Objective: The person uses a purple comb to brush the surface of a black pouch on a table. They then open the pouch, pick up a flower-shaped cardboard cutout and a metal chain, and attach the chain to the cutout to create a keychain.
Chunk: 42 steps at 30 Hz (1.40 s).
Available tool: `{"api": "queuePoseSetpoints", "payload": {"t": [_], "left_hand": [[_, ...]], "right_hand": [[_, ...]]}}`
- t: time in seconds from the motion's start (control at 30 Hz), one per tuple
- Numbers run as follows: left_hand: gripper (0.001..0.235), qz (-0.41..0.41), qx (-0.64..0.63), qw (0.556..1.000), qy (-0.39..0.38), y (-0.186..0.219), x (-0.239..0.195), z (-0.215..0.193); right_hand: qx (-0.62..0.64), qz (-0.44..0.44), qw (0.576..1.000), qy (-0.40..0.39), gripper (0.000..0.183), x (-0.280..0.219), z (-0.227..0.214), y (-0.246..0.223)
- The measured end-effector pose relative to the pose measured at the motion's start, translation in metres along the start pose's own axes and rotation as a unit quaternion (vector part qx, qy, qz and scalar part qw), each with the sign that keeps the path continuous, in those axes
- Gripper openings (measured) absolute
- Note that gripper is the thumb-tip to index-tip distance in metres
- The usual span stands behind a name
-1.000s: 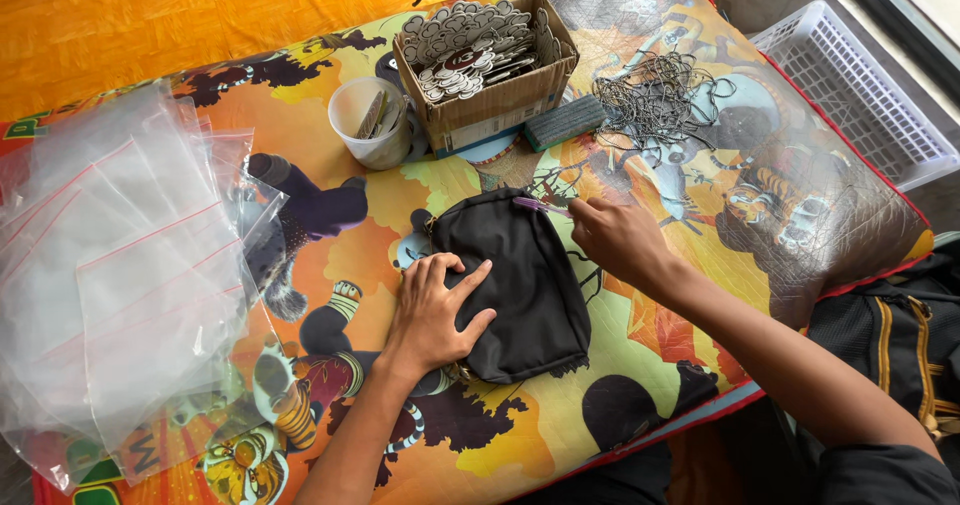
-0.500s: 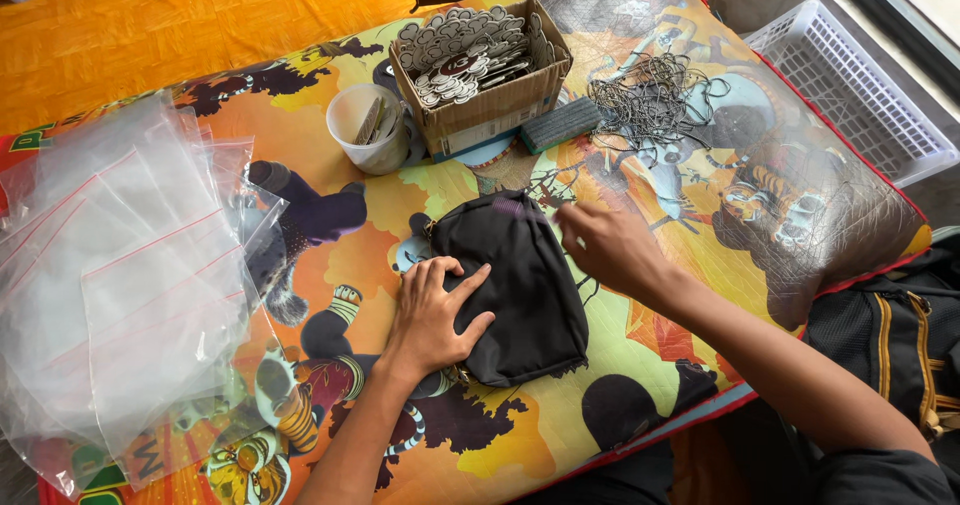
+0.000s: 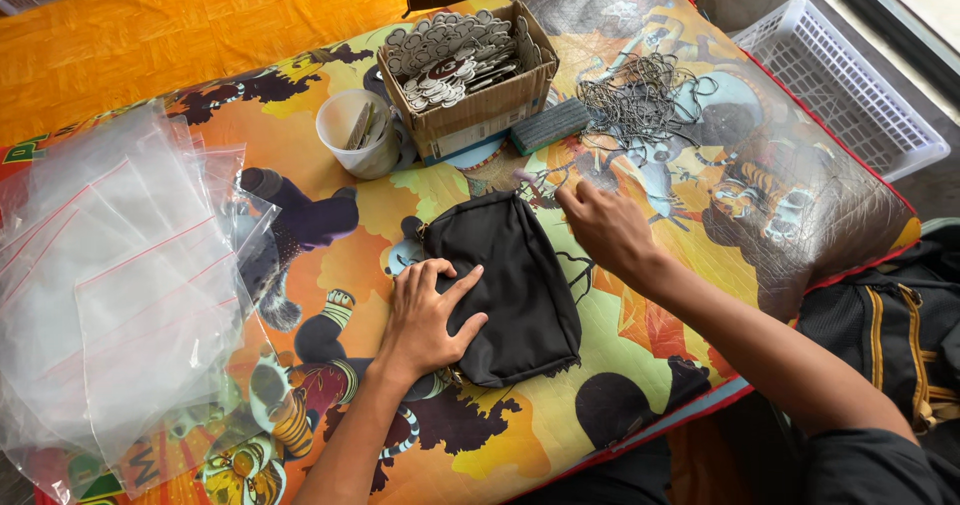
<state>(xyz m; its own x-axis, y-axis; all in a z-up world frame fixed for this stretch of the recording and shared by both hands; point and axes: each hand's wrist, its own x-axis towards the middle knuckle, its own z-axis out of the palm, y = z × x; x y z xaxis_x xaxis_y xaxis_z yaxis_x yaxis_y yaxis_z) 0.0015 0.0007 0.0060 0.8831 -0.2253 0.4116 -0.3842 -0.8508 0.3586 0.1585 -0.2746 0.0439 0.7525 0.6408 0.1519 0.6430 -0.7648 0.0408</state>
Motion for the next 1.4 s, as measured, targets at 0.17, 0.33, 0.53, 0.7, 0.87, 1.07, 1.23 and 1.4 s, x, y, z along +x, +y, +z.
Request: {"api": "queuePoseSetpoints", "payload": {"t": [0.17, 0.33, 0.53, 0.7, 0.87, 1.07, 1.23, 1.4], "left_hand": [[0.057, 0.000, 0.000, 1.000, 0.001, 0.000, -0.001, 0.000], [0.057, -0.002, -0.001, 1.000, 0.000, 0.000, 0.000, -0.001], [0.060, -0.004, -0.003, 1.000, 0.002, -0.001, 0.000, 0.001], [0.059, -0.001, 0.005, 1.000, 0.005, 0.002, 0.000, 0.000], [0.060, 0.003, -0.001, 1.000, -0.006, 0.002, 0.000, 0.000], [0.061, 0.002, 0.006, 1.000, 0.000, -0.001, -0.003, 0.004], [0.061, 0.000, 0.004, 1.000, -0.013, -0.002, -0.003, 0.001], [0.052, -0.010, -0.030, 0.999, -0.025, -0.003, -0.003, 0.002]], "right_hand": [[0.076, -0.048, 0.995, 0.046, 0.014, 0.006, -0.015, -0.012], [0.108, -0.080, 0.991, 0.009, 0.014, -0.020, 0.005, 0.002], [0.212, -0.118, 0.969, -0.051, 0.005, -0.087, -0.024, 0.005], [0.249, -0.151, 0.950, -0.116, 0.011, -0.134, -0.045, -0.008], [0.272, -0.097, 0.949, -0.130, 0.005, -0.125, -0.068, -0.002], [0.291, -0.142, 0.934, -0.150, 0.004, -0.116, -0.061, -0.045], [0.411, -0.157, 0.865, -0.243, 0.005, -0.097, -0.068, -0.063], [0.269, -0.136, 0.942, -0.147, 0.014, -0.094, -0.040, -0.061]]}}
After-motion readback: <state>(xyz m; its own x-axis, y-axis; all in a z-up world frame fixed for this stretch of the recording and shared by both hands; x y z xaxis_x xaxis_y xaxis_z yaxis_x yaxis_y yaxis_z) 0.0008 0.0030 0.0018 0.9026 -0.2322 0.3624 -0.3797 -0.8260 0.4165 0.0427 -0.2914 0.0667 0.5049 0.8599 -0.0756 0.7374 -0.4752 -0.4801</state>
